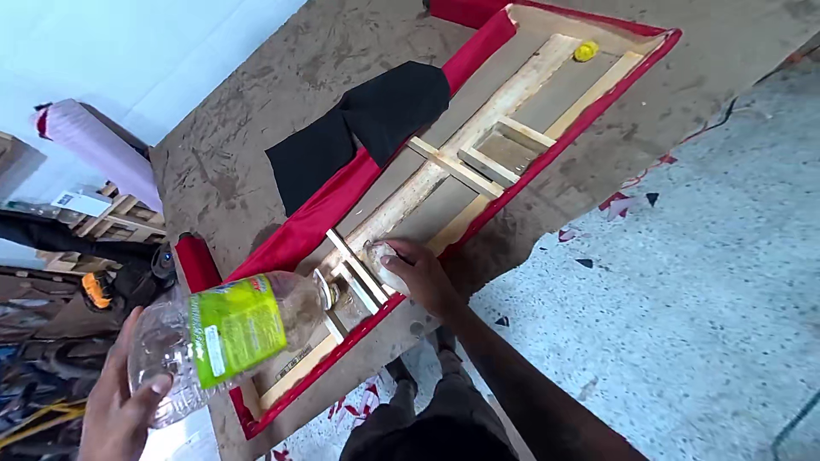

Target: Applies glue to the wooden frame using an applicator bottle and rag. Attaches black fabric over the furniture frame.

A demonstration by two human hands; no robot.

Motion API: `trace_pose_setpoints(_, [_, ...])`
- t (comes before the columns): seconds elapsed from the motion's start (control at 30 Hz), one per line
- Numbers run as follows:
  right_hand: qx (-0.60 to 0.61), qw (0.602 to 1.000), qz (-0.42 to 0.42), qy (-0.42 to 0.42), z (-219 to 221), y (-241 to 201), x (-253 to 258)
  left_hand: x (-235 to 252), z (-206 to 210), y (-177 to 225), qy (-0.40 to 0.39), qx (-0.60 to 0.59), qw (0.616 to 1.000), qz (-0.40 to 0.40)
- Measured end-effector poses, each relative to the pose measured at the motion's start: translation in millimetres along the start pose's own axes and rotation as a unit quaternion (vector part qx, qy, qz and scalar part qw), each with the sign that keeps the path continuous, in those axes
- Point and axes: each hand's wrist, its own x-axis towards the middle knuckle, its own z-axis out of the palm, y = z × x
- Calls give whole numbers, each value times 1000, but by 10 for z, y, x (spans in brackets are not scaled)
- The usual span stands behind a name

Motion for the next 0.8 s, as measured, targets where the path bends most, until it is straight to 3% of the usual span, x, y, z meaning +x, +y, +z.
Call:
trace_pose_setpoints(0.1, [-47,997,57,-21,147,-135,-88,-211,16,-739,92,-238,964,-77])
trace_pose_setpoints(0.2, [-24,996,80,-28,438,-175,-46,-314,101,-1038,103,-341,929,-101])
trace_pose_setpoints(0.33, [-13,995,79,-65,711,-276,44,-353,146,-1342,90,-391,911,-97])
trace_pose_setpoints(0.63, [-154,967,92,-182,781,-441,-238,-282,269,-1606,112,-435,890,-77])
trace_pose_setpoints(0.73, [-233,958,73,-153,684,-394,-260,-329,243,-1678,120,-445,884,-74])
trace_pose_setpoints(0.8, [-310,941,15,-138,700,-363,-222,-378,242,-1734,126,-462,875,-65])
